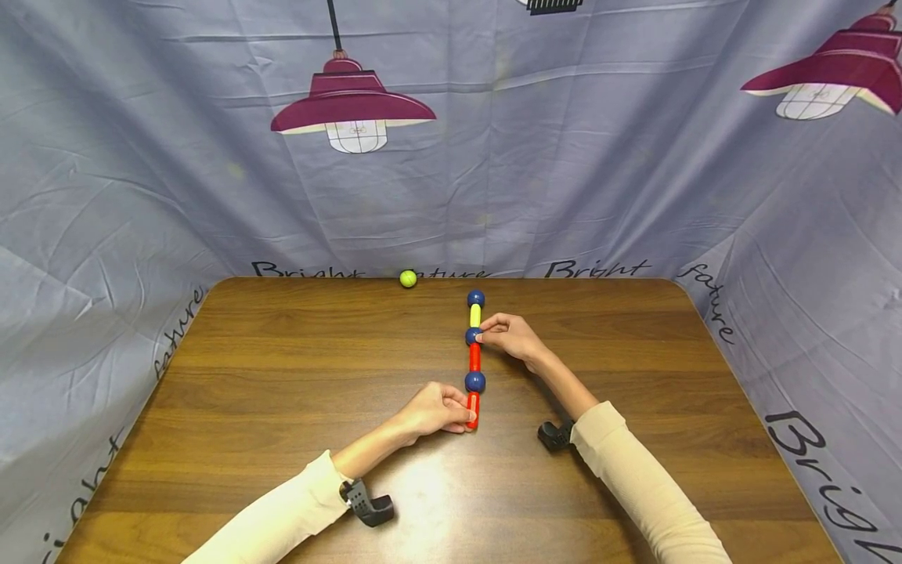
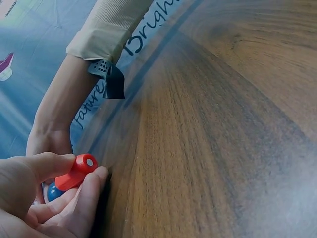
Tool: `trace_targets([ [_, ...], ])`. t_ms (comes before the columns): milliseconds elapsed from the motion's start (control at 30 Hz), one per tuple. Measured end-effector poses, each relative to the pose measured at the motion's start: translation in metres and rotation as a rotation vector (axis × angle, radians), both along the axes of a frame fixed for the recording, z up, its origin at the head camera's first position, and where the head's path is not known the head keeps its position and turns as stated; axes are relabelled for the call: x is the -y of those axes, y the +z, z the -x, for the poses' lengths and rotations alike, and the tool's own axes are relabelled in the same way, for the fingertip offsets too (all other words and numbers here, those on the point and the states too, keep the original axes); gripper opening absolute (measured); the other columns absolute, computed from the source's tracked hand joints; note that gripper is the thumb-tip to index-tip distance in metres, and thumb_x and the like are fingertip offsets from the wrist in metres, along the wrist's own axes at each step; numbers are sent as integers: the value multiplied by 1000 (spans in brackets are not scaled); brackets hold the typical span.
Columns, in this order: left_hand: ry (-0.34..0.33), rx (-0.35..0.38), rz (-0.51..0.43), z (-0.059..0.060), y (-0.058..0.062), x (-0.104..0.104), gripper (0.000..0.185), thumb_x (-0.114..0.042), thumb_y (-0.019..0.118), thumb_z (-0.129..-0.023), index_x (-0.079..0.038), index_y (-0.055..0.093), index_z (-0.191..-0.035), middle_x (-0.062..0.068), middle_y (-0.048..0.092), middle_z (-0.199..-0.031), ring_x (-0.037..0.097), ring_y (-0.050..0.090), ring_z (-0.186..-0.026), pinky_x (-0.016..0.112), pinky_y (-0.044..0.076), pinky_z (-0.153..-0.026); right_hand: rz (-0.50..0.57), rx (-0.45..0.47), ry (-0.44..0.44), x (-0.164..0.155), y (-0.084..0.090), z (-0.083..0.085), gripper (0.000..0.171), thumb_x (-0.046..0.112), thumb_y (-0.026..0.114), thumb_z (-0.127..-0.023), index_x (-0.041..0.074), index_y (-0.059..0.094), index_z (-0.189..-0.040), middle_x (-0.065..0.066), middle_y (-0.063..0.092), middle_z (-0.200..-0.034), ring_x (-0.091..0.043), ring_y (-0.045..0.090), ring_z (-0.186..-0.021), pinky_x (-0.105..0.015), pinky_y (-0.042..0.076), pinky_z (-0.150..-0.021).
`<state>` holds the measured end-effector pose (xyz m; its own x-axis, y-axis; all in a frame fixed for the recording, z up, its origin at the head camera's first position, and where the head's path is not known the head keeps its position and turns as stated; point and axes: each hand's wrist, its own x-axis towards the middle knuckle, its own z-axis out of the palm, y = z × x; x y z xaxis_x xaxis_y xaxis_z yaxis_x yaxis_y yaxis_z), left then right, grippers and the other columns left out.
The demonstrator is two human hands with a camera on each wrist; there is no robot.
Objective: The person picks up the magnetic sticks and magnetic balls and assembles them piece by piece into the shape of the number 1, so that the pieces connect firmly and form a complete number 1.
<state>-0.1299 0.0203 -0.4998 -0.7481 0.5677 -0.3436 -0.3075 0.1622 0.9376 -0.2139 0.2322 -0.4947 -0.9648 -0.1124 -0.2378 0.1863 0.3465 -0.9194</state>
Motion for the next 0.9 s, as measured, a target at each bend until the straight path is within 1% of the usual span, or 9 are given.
trace_targets([
  [133,10,20,3,1,-1,-1,17,-1,69,-79,7,60,-90,15,67,-78,22,66,-71,31,55,-65,6,-1,8,0,0,0,31,20,73,-79,4,62,-103,-8,67,-97,-22,57,-89,-32,44,-72],
  [233,12,30,2,2,-1,-1,18,-1,70,-79,7,60,-91,15,67,-78,22,66,-72,31,55,-65,16,6,17,-1,1,0,34,20,73,-80,2,61,-106,-10,66,-101,-23,57,-92,-36,45,-76],
  [300,14,35,3,2,-1,-1,18,-1,69,-79,8,60,-91,15,67,-79,22,66,-72,31,55,-65,13,6,24,2,10,-5,34,17,71,-81,-1,60,-108,-14,65,-104,-25,56,-94,-40,45,-80],
  [333,14,42,4,2,-1,-2,18,-1,69,-79,8,60,-92,16,67,-79,23,66,-72,31,55,-66,13,5,24,2,10,-5,34,17,71,-81,-1,60,-108,-15,65,-104,-26,56,-94,-41,44,-80],
  [467,15,46,6,2,0,-2,19,-1,69,-79,9,59,-93,17,67,-81,24,67,-74,32,55,-66,-4,-3,13,3,8,-5,31,18,71,-81,1,61,-105,-11,66,-100,-23,57,-93,-36,45,-78],
  [533,16,51,3,2,1,-2,19,-1,69,-79,9,59,-93,18,67,-81,24,67,-74,32,55,-66,-3,-4,5,0,-1,0,30,21,73,-79,5,63,-102,-6,67,-96,-20,58,-90,-31,45,-75],
  [567,17,53,2,2,1,-2,19,-1,69,-79,9,59,-93,18,67,-81,24,67,-74,32,55,-66,-4,-5,5,0,-1,0,29,21,73,-79,6,63,-101,-6,67,-95,-20,58,-89,-30,45,-74],
  [733,25,66,-1,2,2,-3,18,0,68,-79,9,60,-92,18,67,-81,24,67,-73,30,55,-66,-3,-6,5,0,0,-1,30,21,73,-79,5,63,-102,-6,67,-96,-20,57,-88,-30,44,-72],
  [900,31,64,2,3,3,-4,18,1,68,-79,9,60,-92,18,67,-81,23,67,-73,31,55,-66,-2,-4,7,0,1,0,32,22,73,-79,4,62,-103,-8,67,-97,-21,56,-87,-30,42,-69],
])
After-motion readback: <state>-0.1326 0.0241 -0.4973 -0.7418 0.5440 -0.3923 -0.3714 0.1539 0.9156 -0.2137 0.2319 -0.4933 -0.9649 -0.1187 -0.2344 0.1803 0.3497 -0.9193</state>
